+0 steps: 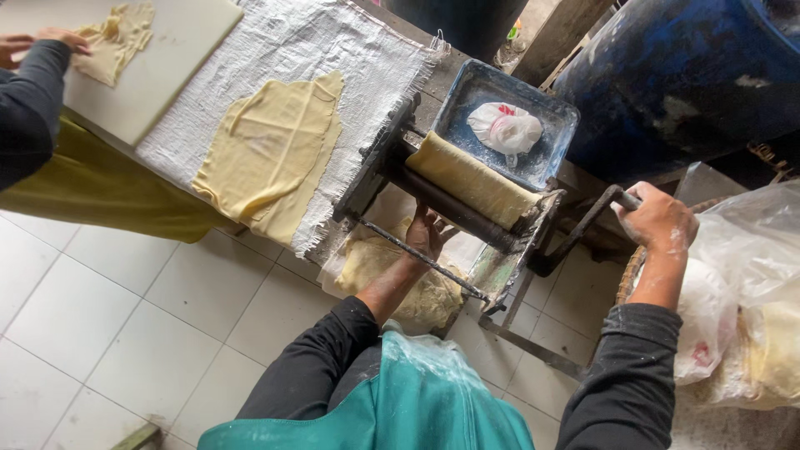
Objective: The person operates a manual pasta roller to flatten sheets of dough, repeatedly feeding the dough through the rollers and turning the hand crank.
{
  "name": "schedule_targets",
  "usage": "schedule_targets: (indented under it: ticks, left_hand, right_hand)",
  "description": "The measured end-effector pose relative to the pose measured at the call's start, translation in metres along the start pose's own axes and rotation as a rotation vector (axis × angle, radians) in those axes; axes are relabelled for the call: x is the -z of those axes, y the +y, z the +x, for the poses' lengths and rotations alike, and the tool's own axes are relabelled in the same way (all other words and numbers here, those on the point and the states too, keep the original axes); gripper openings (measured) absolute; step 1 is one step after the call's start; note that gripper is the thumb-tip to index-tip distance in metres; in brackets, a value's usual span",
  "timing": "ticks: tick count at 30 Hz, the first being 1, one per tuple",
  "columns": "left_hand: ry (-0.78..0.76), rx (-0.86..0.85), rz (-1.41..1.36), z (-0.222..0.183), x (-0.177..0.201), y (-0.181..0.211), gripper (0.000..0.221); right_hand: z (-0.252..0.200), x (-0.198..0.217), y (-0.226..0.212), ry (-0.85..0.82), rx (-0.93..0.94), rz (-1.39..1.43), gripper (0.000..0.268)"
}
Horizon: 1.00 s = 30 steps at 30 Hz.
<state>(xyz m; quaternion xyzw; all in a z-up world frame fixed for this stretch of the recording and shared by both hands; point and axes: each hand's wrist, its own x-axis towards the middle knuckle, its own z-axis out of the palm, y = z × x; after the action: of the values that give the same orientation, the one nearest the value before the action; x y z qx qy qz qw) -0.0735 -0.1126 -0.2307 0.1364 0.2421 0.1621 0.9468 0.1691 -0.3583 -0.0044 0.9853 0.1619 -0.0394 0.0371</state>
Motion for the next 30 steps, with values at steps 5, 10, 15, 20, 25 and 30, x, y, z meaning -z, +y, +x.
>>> schedule_targets:
  ticks: [5, 10, 15, 20, 25, 30]
  left_hand:
    - [0.216, -0.346, -0.023, 0.031, 0.004, -0.034, 0.031]
    - [0.356, -0.669, -0.056, 0.065, 0.001, -0.055, 0.018]
    - [0.556, -0.769, 0.263, 0.059, 0.010, -0.058, 0.025]
    - [0.603, -0.809, 0.438, 0.046, 0.028, -0.060, 0.027]
    - [0.509, -0.696, 0.280, 0.024, 0.031, -0.051, 0.033]
    - [0.375, -0.501, 0.160, -0.015, 0.054, -0.050, 0.047]
  right_hand:
    - [0.017, -0.017, 0.003, -0.036, 0.039, 0.045, 0.032]
    - [0.049, -0.083, 0.016, -0.111, 0.100, 0.055, 0.037]
    - [0.039, -0.210, 0.017, -0.295, 0.195, 0.140, 0.030]
    - [-0.106, -0.276, 0.000, -0.290, 0.330, -0.158, 0.030]
    - [-0.262, -0.194, 0.006, -0.561, 0.132, -0.251, 0.053]
    - [-0.210, -0.007, 0.041, -0.533, 0.251, -0.332, 0.074]
